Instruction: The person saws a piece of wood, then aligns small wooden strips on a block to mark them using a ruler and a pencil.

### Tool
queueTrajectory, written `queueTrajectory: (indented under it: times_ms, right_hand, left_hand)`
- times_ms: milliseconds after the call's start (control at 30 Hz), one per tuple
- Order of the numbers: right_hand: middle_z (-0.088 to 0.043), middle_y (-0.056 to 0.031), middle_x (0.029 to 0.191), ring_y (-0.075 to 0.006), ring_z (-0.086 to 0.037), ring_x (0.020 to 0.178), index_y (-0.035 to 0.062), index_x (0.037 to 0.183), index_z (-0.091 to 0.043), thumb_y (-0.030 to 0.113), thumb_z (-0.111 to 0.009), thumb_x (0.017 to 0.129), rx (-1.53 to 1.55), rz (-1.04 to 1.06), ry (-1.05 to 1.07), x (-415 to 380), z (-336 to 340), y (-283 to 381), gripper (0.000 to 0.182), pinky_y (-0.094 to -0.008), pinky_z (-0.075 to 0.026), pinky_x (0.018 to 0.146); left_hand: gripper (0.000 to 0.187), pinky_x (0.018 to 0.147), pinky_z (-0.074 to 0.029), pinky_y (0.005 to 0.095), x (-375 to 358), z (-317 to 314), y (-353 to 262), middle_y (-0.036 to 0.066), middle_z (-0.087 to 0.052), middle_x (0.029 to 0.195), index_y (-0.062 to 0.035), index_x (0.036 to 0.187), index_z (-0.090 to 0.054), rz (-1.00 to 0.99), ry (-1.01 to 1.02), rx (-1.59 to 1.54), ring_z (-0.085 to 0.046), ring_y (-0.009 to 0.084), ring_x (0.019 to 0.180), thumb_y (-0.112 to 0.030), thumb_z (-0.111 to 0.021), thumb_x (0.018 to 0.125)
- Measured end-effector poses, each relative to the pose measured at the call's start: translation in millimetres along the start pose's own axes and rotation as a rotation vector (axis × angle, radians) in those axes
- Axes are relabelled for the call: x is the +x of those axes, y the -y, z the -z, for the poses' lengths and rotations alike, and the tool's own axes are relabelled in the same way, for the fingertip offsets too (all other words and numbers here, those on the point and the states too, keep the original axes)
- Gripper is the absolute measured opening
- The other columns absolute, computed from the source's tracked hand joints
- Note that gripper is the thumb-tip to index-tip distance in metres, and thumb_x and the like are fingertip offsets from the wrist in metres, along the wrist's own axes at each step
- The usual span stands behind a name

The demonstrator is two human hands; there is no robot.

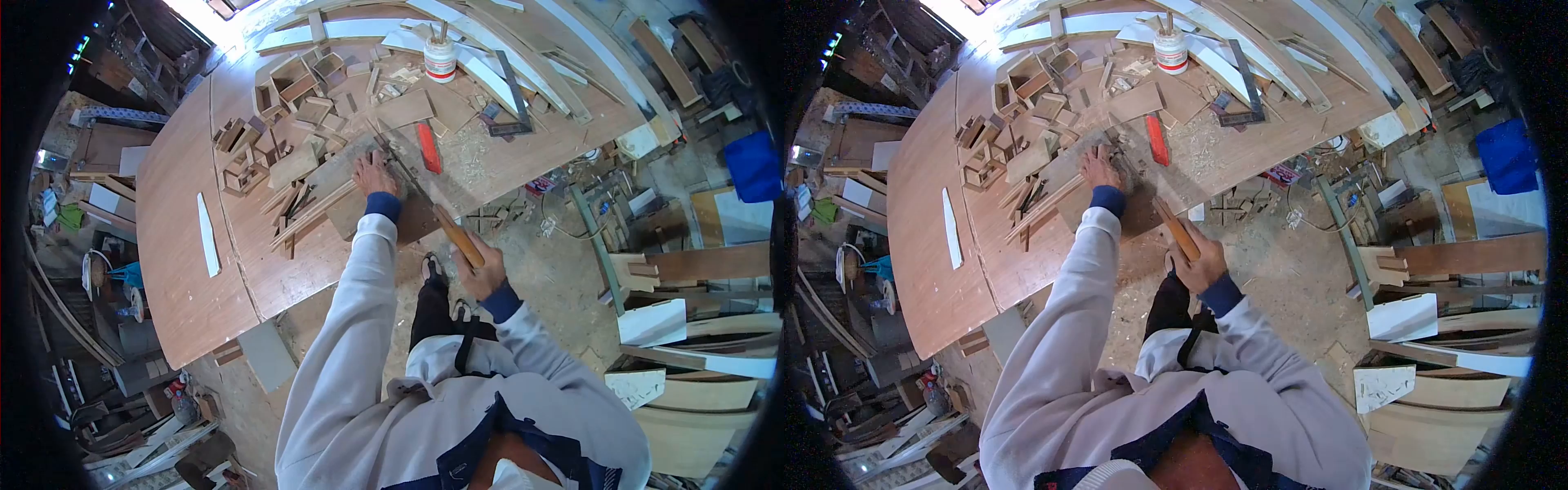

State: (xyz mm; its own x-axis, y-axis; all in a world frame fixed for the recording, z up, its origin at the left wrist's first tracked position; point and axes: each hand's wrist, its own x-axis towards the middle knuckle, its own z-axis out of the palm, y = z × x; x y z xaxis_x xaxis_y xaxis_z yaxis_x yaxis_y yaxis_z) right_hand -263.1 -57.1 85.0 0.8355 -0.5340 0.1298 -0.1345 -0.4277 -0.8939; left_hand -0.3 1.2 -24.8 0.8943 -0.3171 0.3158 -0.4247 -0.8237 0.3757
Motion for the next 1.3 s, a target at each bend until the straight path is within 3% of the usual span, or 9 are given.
queueTrajectory:
  times_ms: [300,467,567,633,733,833,933,1133,1300]
  right_hand:
    - [-0.062,-0.0228,0.082,-0.0341,-0.065,0.074,-0.0026,0.113,-0.054,0.017,-0.061,0.082,-0.032,-0.024,-0.049,-72,57,29,0.037,-0.0326,-0.051,0.063]
    - [-0.062,-0.0222,0.079,-0.0355,-0.064,0.071,-0.0034,0.112,-0.054,0.014,-0.061,0.081,0.016,0.004,-0.054,-7,12,9,0.036,-0.0328,-0.051,0.061]
    - [-0.061,-0.0227,0.078,-0.0345,-0.064,0.068,-0.0041,0.112,-0.053,0.013,-0.061,0.080,0.040,-0.013,-0.062,-23,17,7,0.038,-0.0336,-0.050,0.060]
    - [-0.061,-0.0221,0.077,-0.0322,-0.065,0.067,-0.0012,0.114,-0.052,0.013,-0.061,0.080,-0.076,0.153,-0.111,-54,33,8,0.038,-0.0338,-0.050,0.059]
    - [-0.062,-0.0215,0.079,-0.0306,-0.065,0.065,-0.0015,0.114,-0.052,0.013,-0.061,0.080,-0.077,0.016,-0.066,-76,52,24,0.038,-0.0343,-0.050,0.058]
    - [-0.063,-0.0206,0.083,-0.0310,-0.065,0.066,-0.0029,0.113,-0.052,0.013,-0.060,0.081,0.031,-0.081,0.008,-35,34,27,0.037,-0.0342,-0.051,0.059]
    - [-0.063,-0.0192,0.084,-0.0305,-0.065,0.067,-0.0025,0.112,-0.053,0.012,-0.060,0.081,0.012,-0.079,0.027,1,5,7,0.035,-0.0335,-0.052,0.059]
    - [-0.063,-0.0216,0.083,-0.0337,-0.065,0.071,-0.0019,0.111,-0.055,0.011,-0.060,0.081,-0.080,0.052,-0.061,-64,49,33,0.034,-0.0338,-0.052,0.061]
    - [-0.063,-0.0239,0.087,-0.0343,-0.065,0.075,-0.0030,0.113,-0.054,0.010,-0.059,0.081,-0.022,-0.038,-0.060,-44,28,12,0.035,-0.0346,-0.052,0.064]
  left_hand:
    - [0.034,0.087,-0.034,0.0454,4,7,-4,0.012,-0.048,0.113,-0.0144,0.102,-0.055,-0.032,-0.044,0.013,-0.043,0.0313,0.111,-0.008,-0.059,0.069]
    - [0.032,0.086,-0.034,0.0452,3,9,-2,0.012,-0.048,0.113,-0.0148,0.104,-0.055,-0.053,-0.072,0.009,-0.042,0.0313,0.111,-0.010,-0.058,0.072]
    - [0.032,0.088,-0.033,0.0464,4,18,-11,0.013,-0.047,0.116,-0.0148,0.106,-0.055,-0.001,0.047,0.000,-0.042,0.0323,0.113,-0.009,-0.057,0.074]
    - [0.039,0.090,-0.032,0.0474,4,23,-11,0.014,-0.046,0.119,-0.0145,0.107,-0.054,0.019,0.085,-0.018,-0.040,0.0336,0.116,-0.008,-0.061,0.069]
    - [0.046,0.093,-0.032,0.0514,3,16,-5,0.015,-0.043,0.123,-0.0162,0.116,-0.051,-0.023,0.091,0.037,-0.039,0.0351,0.116,-0.013,-0.060,0.071]
    - [0.039,0.091,-0.032,0.0515,-2,26,-10,0.015,-0.045,0.120,-0.0148,0.112,-0.052,-0.057,0.074,-0.015,-0.039,0.0348,0.116,-0.009,-0.054,0.074]
    - [0.042,0.090,-0.032,0.0506,4,23,-10,0.015,-0.045,0.120,-0.0142,0.112,-0.052,-0.010,0.099,-0.036,-0.040,0.0341,0.115,-0.010,-0.056,0.070]
    - [0.040,0.087,-0.033,0.0489,6,13,-3,0.015,-0.047,0.121,-0.0133,0.108,-0.054,-0.029,0.064,-0.003,-0.041,0.0337,0.112,-0.010,-0.056,0.068]
    - [0.040,0.087,-0.033,0.0484,4,19,-8,0.014,-0.047,0.120,-0.0134,0.107,-0.055,-0.022,0.068,-0.034,-0.041,0.0335,0.113,-0.009,-0.058,0.068]
